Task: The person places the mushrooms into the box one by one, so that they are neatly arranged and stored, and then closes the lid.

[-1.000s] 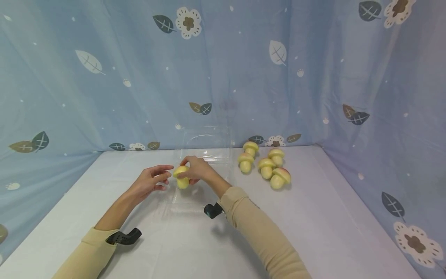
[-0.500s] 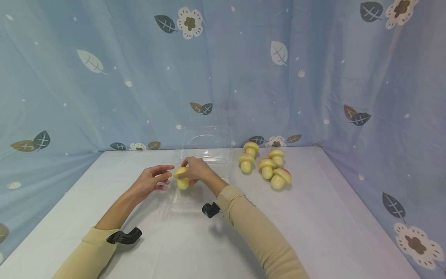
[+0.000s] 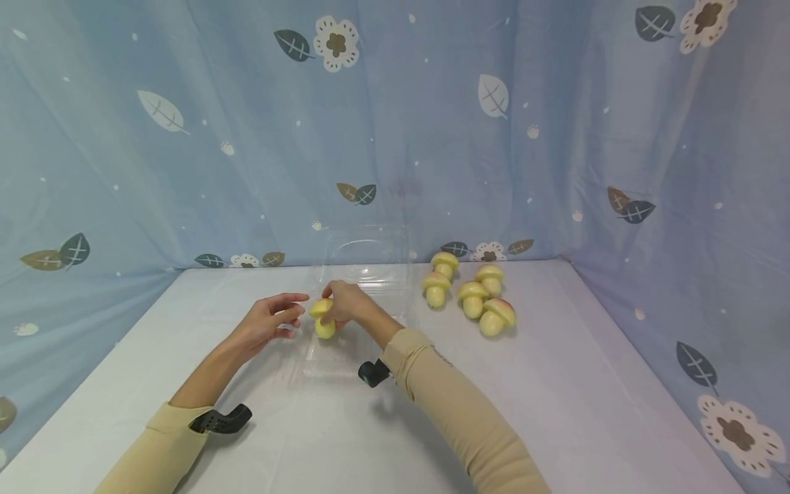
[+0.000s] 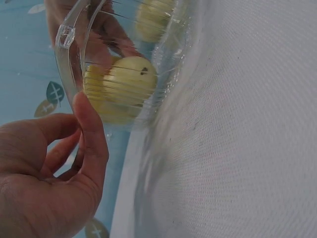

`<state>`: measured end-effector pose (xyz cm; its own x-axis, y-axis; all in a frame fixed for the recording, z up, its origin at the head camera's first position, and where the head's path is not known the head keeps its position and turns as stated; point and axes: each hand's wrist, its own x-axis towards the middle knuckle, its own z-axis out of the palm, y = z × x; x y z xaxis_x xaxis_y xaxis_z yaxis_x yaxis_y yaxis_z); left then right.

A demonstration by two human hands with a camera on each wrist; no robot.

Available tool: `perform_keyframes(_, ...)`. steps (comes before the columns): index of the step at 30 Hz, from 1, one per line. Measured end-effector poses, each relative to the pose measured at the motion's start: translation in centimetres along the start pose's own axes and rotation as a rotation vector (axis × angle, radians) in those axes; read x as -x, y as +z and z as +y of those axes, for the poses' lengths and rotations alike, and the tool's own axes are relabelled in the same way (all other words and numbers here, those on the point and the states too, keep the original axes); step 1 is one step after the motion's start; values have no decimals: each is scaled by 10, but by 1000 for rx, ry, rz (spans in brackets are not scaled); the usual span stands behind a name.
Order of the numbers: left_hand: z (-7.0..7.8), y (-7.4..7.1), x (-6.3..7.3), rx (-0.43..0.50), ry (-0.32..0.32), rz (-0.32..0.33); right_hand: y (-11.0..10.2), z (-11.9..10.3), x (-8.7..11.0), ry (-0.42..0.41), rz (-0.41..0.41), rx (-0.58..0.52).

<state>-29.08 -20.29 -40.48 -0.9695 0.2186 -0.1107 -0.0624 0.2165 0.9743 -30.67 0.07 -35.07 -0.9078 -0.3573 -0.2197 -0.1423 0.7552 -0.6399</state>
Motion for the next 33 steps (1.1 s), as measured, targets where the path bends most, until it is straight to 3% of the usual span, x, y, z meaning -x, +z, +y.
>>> perform_keyframes(13, 0, 2, 0, -8, -20, 14, -4, 1, 5, 6, -27, 26)
perform_keyframes(33, 1, 2, 1, 1, -8, 6, -19, 9, 9, -22, -136, -99)
